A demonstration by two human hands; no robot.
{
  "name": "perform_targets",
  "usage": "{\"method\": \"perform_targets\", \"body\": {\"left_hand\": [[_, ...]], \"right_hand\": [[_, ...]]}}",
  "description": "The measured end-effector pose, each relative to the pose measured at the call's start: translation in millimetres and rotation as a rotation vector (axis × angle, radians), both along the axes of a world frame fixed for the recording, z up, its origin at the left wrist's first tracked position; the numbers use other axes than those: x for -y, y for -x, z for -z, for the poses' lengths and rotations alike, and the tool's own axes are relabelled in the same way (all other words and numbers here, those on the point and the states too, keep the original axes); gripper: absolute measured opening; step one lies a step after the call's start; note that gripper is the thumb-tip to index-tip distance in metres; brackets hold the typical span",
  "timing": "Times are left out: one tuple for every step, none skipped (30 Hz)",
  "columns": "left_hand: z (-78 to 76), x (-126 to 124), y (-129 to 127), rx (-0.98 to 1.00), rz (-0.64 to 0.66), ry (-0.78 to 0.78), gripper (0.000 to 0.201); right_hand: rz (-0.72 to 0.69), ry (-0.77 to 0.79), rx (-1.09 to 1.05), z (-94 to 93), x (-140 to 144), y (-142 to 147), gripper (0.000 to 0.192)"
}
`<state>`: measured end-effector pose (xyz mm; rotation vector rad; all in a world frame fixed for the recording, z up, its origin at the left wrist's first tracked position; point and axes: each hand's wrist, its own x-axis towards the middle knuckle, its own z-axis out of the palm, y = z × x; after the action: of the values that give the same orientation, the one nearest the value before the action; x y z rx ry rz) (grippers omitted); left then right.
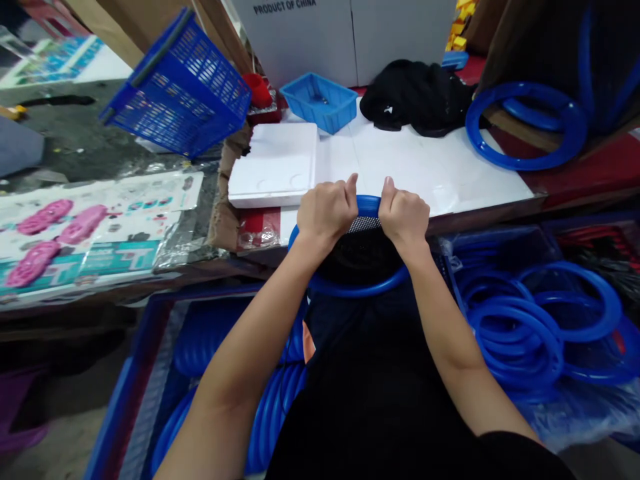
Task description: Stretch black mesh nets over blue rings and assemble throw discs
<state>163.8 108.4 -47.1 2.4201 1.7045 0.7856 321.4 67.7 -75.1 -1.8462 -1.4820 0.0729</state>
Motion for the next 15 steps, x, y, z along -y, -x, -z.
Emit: {"method": "perform_targets", "body": {"left_hand": [[0.7, 1, 7, 0.002, -0.008, -0.011, 0.066], [1.8, 3, 15, 0.004, -0.018, -0.028, 0.065], [3.6, 4, 24, 0.009, -0.032, -0.05, 0.065], [6.5, 5, 32, 0.018, -0.051, -0.075, 0.064], [10.6, 6, 39, 0.033, -0.074, -0.101, 0.064], [15.2, 6, 44, 0.054, -0.095, -0.121, 0.063], [19.7, 6, 47, 0.076, -0.111, -0.133, 0.063], [23.3, 6, 47, 0.093, -0.119, -0.14, 0.063], [24.9, 7, 45, 0.106, -0.118, -0.147, 0.063], [24.0, 9, 41, 0.117, -0.104, -0.158, 0.063], [20.2, 13, 37, 0.129, -0.074, -0.171, 0.063], [13.8, 19, 34, 0.148, -0.021, -0.182, 0.063], [5.4, 27, 33, 0.176, 0.057, -0.184, 0.06], [-3.8, 36, 34, 0.213, 0.158, -0.166, 0.054], [-12.4, 46, 39, 0.256, 0.273, -0.123, 0.045]], "right_hand": [[-0.026, -0.01, -0.034, 0.8, 6, -1, 0.07], [-0.047, -0.011, -0.076, 2.8, 14, -3, 0.069], [-0.061, -0.001, -0.124, 6.8, 24, -7, 0.068], [-0.066, 0.02, -0.173, 13.1, 34, -11, 0.066], [-0.044, 0.044, -0.216, 21.5, 43, -15, 0.065], [-0.017, 0.072, -0.264, 31.5, 51, -19, 0.065], [0.015, 0.072, -0.324, 42.3, 57, -23, 0.065], [0.058, 0.041, -0.377, 52.9, 61, -26, 0.065], [0.091, 0.007, -0.413, 62.5, 65, -28, 0.065], [0.118, -0.036, -0.442, 70.6, 67, -30, 0.065], [0.14, -0.078, -0.464, 77.1, 69, -33, 0.064], [0.161, -0.118, -0.491, 82.1, 71, -37, 0.063], [0.182, -0.155, -0.525, 85.9, 73, -41, 0.062], [0.185, -0.181, -0.56, 89.1, 76, -46, 0.061], [0.171, -0.199, -0.574, 91.9, 79, -52, 0.062]]}}
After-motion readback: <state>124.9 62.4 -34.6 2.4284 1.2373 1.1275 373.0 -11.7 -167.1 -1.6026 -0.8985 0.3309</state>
